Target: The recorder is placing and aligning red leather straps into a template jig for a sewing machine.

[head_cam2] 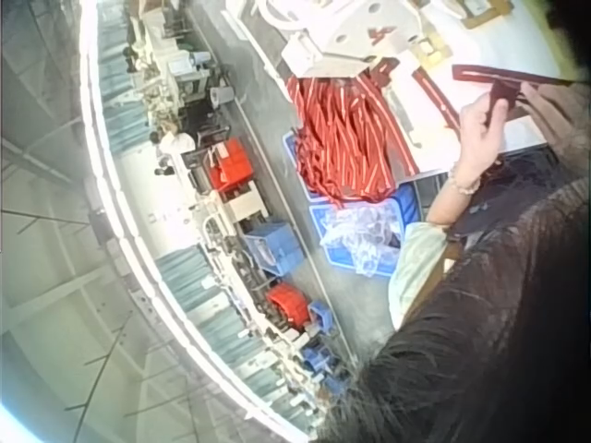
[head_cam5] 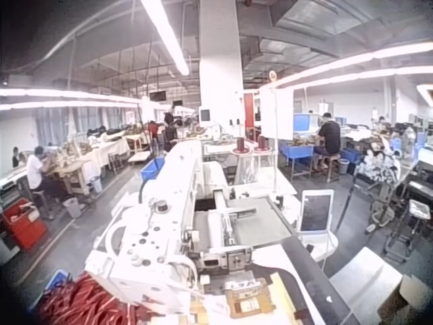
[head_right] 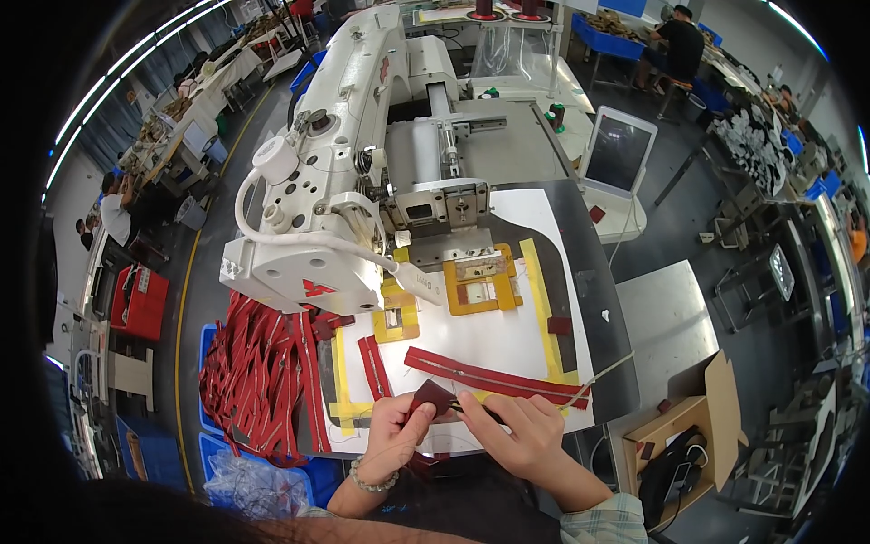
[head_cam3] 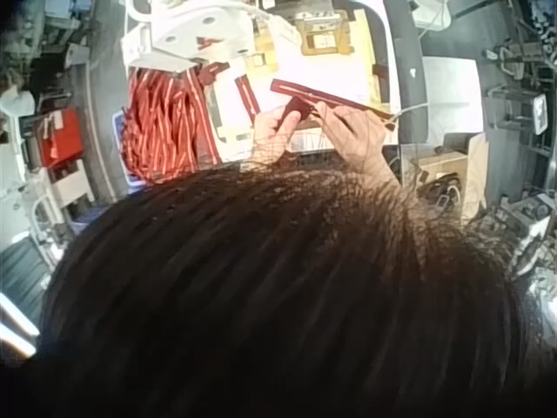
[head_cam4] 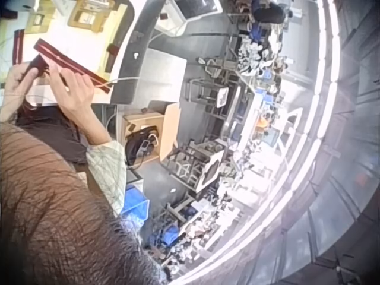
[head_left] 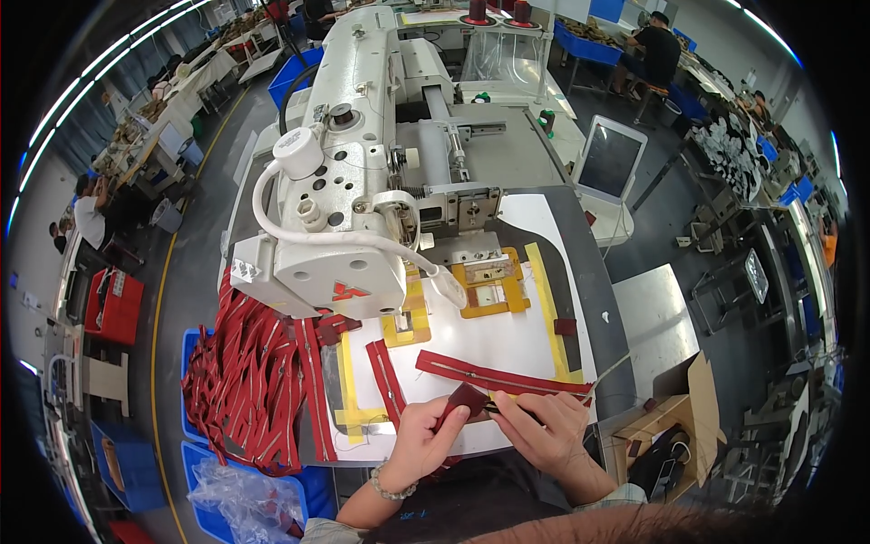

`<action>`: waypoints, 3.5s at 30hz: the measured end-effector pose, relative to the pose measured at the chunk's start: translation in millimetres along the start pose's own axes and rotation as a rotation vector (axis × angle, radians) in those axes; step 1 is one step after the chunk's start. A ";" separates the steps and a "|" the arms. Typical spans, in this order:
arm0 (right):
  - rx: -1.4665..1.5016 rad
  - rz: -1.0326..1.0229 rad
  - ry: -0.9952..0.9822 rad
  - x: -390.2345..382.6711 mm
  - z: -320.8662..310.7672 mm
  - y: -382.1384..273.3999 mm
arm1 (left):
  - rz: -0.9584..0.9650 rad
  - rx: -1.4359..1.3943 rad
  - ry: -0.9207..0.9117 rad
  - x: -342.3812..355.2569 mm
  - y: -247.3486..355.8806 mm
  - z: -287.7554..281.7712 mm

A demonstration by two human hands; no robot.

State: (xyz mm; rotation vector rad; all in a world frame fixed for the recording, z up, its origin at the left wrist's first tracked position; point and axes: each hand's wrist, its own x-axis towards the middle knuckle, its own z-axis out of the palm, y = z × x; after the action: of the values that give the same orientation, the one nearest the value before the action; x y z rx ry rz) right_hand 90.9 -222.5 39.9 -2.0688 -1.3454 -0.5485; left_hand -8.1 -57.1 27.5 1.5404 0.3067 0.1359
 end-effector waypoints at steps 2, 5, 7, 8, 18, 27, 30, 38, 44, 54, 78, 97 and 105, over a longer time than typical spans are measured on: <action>0.021 0.009 0.022 -0.6 2.1 0.1 | -0.025 -0.057 -0.008 0.2 0.6 0.4; 0.042 0.041 0.066 -2.3 5.4 -0.5 | -0.068 -0.079 -0.024 -0.4 -1.7 0.9; 0.043 0.062 0.088 -2.5 5.9 -1.2 | -0.078 -0.065 -0.027 0.2 -2.0 1.3; 0.036 0.064 0.089 -2.3 6.0 -1.8 | -0.088 -0.051 -0.030 0.5 -2.1 1.4; -0.064 -0.028 0.053 -4.6 5.2 1.5 | -0.019 0.003 -0.030 2.4 1.0 1.2; -0.090 -0.064 0.084 -5.3 10.8 2.9 | -0.021 0.005 -0.021 -0.3 -2.9 -0.3; -0.045 -0.045 0.118 -7.0 14.9 2.7 | 0.014 -0.003 -0.010 0.3 -1.3 0.2; -0.012 -0.009 0.122 -4.5 13.9 1.0 | 0.021 0.054 -0.006 0.3 0.8 2.4; -0.042 0.310 0.371 -6.4 1.4 22.9 | 0.126 0.126 0.012 -4.6 -19.4 5.8; -0.004 0.083 0.027 -0.8 -0.6 -0.5 | 0.093 0.171 0.082 1.5 -7.6 1.2; -0.006 0.043 -0.005 -0.6 3.5 -2.8 | 0.170 0.275 0.099 -0.9 -5.8 1.3; -0.029 0.034 0.005 -2.7 -3.1 0.8 | 0.039 0.109 0.050 -0.4 -4.8 6.5; -0.045 0.012 -0.003 -4.5 0.7 0.3 | 0.076 0.185 0.084 0.2 -6.7 4.6</action>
State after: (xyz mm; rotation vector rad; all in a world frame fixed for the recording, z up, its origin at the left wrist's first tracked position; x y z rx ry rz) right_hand 89.4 -225.1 36.5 -2.1128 -1.3333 -0.5756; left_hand -7.4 -61.7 20.8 1.7332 0.3346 0.2378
